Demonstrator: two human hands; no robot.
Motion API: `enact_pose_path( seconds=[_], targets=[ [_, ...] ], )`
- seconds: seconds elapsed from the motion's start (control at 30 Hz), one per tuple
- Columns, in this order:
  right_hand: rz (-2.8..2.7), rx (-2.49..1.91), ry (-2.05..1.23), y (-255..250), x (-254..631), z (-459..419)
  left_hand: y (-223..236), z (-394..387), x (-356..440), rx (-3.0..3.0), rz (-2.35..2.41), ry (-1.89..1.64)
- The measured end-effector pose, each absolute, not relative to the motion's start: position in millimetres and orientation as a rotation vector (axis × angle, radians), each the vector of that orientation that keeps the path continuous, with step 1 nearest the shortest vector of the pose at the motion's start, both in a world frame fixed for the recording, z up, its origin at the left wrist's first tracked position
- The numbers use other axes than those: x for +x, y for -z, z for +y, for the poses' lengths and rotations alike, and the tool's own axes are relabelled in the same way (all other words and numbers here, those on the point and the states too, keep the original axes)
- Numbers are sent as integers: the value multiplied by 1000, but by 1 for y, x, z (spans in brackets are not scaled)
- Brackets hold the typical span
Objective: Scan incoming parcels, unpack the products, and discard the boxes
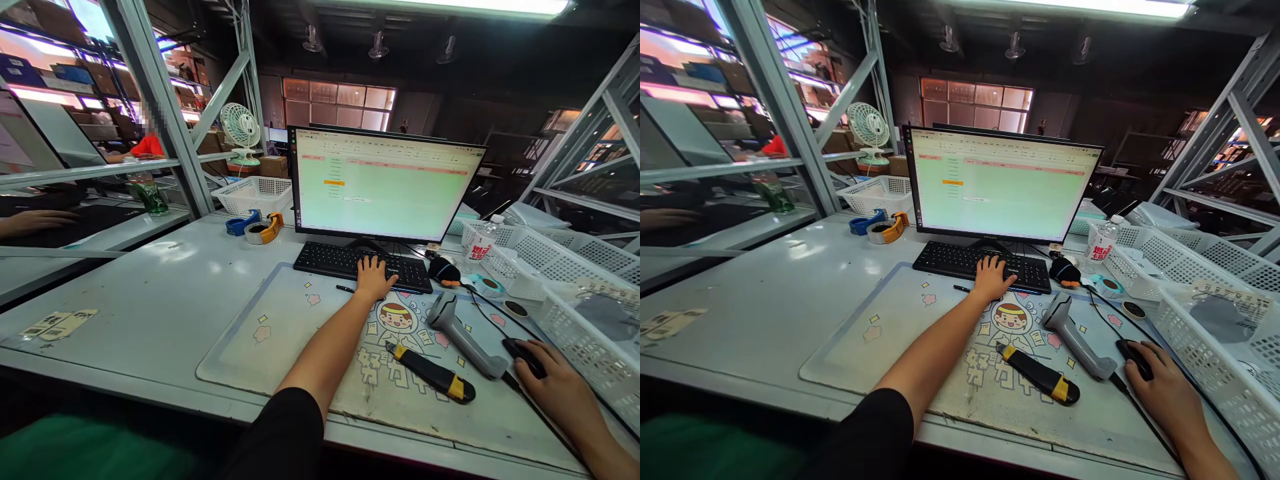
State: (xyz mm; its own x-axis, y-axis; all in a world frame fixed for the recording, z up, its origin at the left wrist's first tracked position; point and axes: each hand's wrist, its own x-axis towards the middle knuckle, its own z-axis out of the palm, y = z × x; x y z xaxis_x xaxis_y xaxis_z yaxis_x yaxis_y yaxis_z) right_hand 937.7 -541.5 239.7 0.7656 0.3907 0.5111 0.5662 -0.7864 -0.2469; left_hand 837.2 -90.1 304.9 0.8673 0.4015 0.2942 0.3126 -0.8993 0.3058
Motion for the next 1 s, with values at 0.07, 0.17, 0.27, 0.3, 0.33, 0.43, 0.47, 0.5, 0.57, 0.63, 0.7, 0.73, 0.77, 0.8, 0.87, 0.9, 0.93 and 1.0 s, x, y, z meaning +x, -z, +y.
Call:
enact_pose_path(
  seconds=[0.07, 0.17, 0.27, 0.3, 0.33, 0.43, 0.47, 0.5, 0.57, 0.63, 0.7, 0.73, 0.77, 0.8, 0.87, 0.9, 0.93, 1.0],
  targets=[
    [-721, -2573, 617, -241, 936, -541, -305, -90, 837, 2791, 538, -524],
    [-711, -2575, 605, -244, 934, -539, -306, -91, 836, 2783, 532, -532],
    [-726, -2565, 608, -245, 933, -538, -307, -91, 834, 2782, 537, -529],
    [-728, -2566, 613, -245, 933, -538, -307, -91, 834, 2783, 539, -526],
    [-729, -2569, 620, -244, 933, -538, -307, -91, 834, 2784, 541, -525],
    [-736, -2573, 632, -244, 934, -539, -306, -90, 835, 2785, 541, -526],
    [-736, -2572, 634, -244, 933, -539, -306, -90, 835, 2784, 539, -528],
    [-737, -2570, 634, -244, 933, -539, -306, -90, 836, 2785, 537, -529],
    [-738, -2568, 627, -245, 933, -539, -305, -90, 836, 2786, 537, -529],
    [-733, -2576, 614, -245, 933, -539, -306, -91, 836, 2788, 534, -527],
    [-723, -2588, 607, -245, 933, -539, -306, -91, 835, 2789, 534, -525],
    [-716, -2591, 610, -245, 933, -539, -306, -91, 835, 2789, 533, -525],
    [-714, -2593, 612, -245, 933, -539, -306, -91, 835, 2789, 533, -525],
    [-716, -2590, 615, -245, 933, -539, -307, -91, 835, 2790, 532, -524],
    [-723, -2583, 623, -244, 933, -538, -306, -90, 836, 2792, 525, -516],
    [-725, -2582, 627, -244, 933, -538, -306, -90, 836, 2793, 517, -508],
    [-725, -2582, 630, -244, 933, -538, -306, -90, 836, 2793, 509, -497],
    [-721, -2585, 636, -244, 933, -538, -307, -90, 836, 2793, 496, -465]
  ],
)
